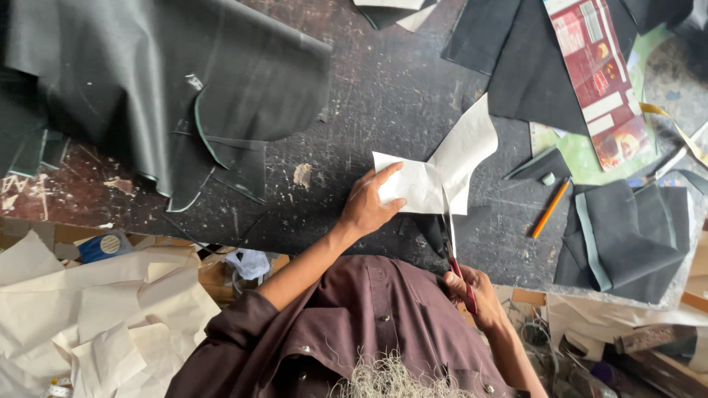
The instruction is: The person places a paper pattern on a black sheet of material, traces the outline with a pencil, and cuts the material with scissors. The person repeats this process for a second pattern piece.
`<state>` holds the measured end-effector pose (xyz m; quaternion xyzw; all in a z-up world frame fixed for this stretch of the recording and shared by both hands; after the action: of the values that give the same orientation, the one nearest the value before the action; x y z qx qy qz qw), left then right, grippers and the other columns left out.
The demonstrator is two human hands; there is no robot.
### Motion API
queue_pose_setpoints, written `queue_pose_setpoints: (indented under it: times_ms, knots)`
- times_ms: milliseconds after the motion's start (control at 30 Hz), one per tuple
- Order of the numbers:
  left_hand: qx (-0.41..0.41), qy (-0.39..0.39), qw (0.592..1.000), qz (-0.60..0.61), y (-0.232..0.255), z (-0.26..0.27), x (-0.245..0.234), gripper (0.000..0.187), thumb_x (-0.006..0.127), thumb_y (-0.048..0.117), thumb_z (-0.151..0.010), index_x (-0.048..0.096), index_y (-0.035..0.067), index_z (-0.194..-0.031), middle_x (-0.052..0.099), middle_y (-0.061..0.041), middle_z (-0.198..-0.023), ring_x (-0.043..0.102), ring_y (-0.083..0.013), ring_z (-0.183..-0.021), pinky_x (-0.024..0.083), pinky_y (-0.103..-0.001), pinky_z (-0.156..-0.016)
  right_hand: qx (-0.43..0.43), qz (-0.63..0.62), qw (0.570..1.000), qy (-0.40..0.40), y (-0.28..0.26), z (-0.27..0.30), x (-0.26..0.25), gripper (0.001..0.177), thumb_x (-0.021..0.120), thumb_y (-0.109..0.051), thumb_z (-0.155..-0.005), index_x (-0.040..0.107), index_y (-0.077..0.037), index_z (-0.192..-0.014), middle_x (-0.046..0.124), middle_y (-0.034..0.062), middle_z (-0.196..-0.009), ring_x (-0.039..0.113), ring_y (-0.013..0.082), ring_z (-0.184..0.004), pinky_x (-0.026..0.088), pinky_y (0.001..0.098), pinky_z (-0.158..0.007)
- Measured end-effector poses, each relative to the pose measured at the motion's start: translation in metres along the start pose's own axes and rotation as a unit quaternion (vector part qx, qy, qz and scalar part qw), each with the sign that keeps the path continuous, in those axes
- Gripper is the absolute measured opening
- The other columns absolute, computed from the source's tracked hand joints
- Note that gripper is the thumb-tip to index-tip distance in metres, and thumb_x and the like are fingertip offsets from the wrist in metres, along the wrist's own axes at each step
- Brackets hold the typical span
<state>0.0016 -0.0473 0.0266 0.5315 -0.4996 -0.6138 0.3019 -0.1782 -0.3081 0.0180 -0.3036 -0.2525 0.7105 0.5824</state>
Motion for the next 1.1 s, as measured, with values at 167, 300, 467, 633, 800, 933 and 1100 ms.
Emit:
queue_pose_setpoints:
  times_ms: [167, 300, 467, 633, 800, 933, 1100]
  knots:
    - [0.004, -0.014, 1.000, 0.012, -0.003, -0.001, 0.003, 0.068, 0.082, 0.014, -0.079, 0.057, 0.001, -0.141, 0.066, -0.025, -0.130, 0.066, -0.0380, -0.121, 0.053, -0.041, -0.103, -0.019, -0.024, 0.999, 0.013, 0.008, 0.001, 0.004, 0.064, 0.072, -0.066, -0.080, 0.063, -0.003, -0.081, 0.058, 0.0017, -0.069, 0.054, 0.0104, -0.064, 0.046, 0.0274, -0.059]
    - [-0.013, -0.029, 0.999, 0.016, -0.004, -0.003, 0.002, 0.069, 0.082, 0.015, -0.079, 0.056, 0.002, -0.142, 0.067, -0.024, -0.127, 0.068, -0.0357, -0.117, 0.054, -0.040, -0.101, -0.011, -0.040, 0.999, 0.012, 0.005, -0.002, 0.006, 0.063, 0.072, -0.065, -0.079, 0.063, -0.003, -0.080, 0.058, 0.0020, -0.066, 0.055, 0.0110, -0.060, 0.044, 0.0277, -0.054]
    - [-0.034, -0.039, 0.999, 0.015, -0.004, -0.003, 0.004, 0.071, 0.082, 0.016, -0.080, 0.055, 0.003, -0.144, 0.068, -0.022, -0.122, 0.070, -0.0334, -0.113, 0.055, -0.040, -0.099, -0.004, -0.035, 0.999, 0.029, -0.001, -0.001, 0.011, 0.060, 0.073, -0.062, -0.081, 0.064, -0.003, -0.078, 0.057, 0.0026, -0.064, 0.053, 0.0112, -0.058, 0.044, 0.0271, -0.055]
    - [-0.028, -0.038, 0.999, 0.014, -0.003, -0.002, 0.003, 0.070, 0.081, 0.016, -0.081, 0.055, 0.004, -0.144, 0.068, -0.022, -0.122, 0.071, -0.0325, -0.112, 0.056, -0.040, -0.098, 0.003, -0.034, 0.999, 0.035, -0.006, 0.000, 0.015, 0.058, 0.072, -0.061, -0.084, 0.062, -0.004, -0.077, 0.055, 0.0007, -0.065, 0.050, 0.0095, -0.059, 0.042, 0.0265, -0.055]
    - [-0.022, -0.034, 0.999, 0.013, -0.002, -0.002, 0.003, 0.069, 0.081, 0.015, -0.080, 0.056, 0.004, -0.144, 0.068, -0.022, -0.122, 0.071, -0.0324, -0.112, 0.056, -0.040, -0.098, 0.020, -0.026, 0.998, 0.047, -0.010, 0.002, 0.018, 0.056, 0.071, -0.059, -0.085, 0.062, -0.005, -0.073, 0.055, 0.0005, -0.062, 0.050, 0.0097, -0.057, 0.040, 0.0268, -0.053]
    - [-0.019, -0.031, 0.999, 0.006, -0.002, -0.003, 0.002, 0.070, 0.082, 0.015, -0.080, 0.056, 0.004, -0.143, 0.068, -0.023, -0.123, 0.070, -0.0333, -0.112, 0.056, -0.040, -0.097, 0.021, -0.031, 0.998, 0.046, -0.012, 0.001, 0.019, 0.054, 0.072, -0.057, -0.085, 0.062, -0.006, -0.073, 0.054, -0.0003, -0.062, 0.048, 0.0088, -0.056, 0.038, 0.0264, -0.053]
    - [-0.022, -0.035, 0.999, 0.014, -0.002, -0.003, 0.003, 0.069, 0.081, 0.015, -0.080, 0.056, 0.003, -0.144, 0.068, -0.023, -0.126, 0.070, -0.0336, -0.114, 0.056, -0.040, -0.098, 0.014, -0.015, 0.999, 0.044, -0.015, 0.002, 0.020, 0.054, 0.071, -0.057, -0.086, 0.062, -0.006, -0.073, 0.054, -0.0018, -0.062, 0.048, 0.0074, -0.056, 0.037, 0.0255, -0.053]
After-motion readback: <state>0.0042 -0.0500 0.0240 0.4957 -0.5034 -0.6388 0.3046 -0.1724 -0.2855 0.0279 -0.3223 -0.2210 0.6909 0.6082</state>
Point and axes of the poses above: each hand's wrist, its own z-axis away from the middle knuckle, its own x-axis out of the palm, y = z × x, the point moved 2 cm from there along -z, towards the middle knuckle
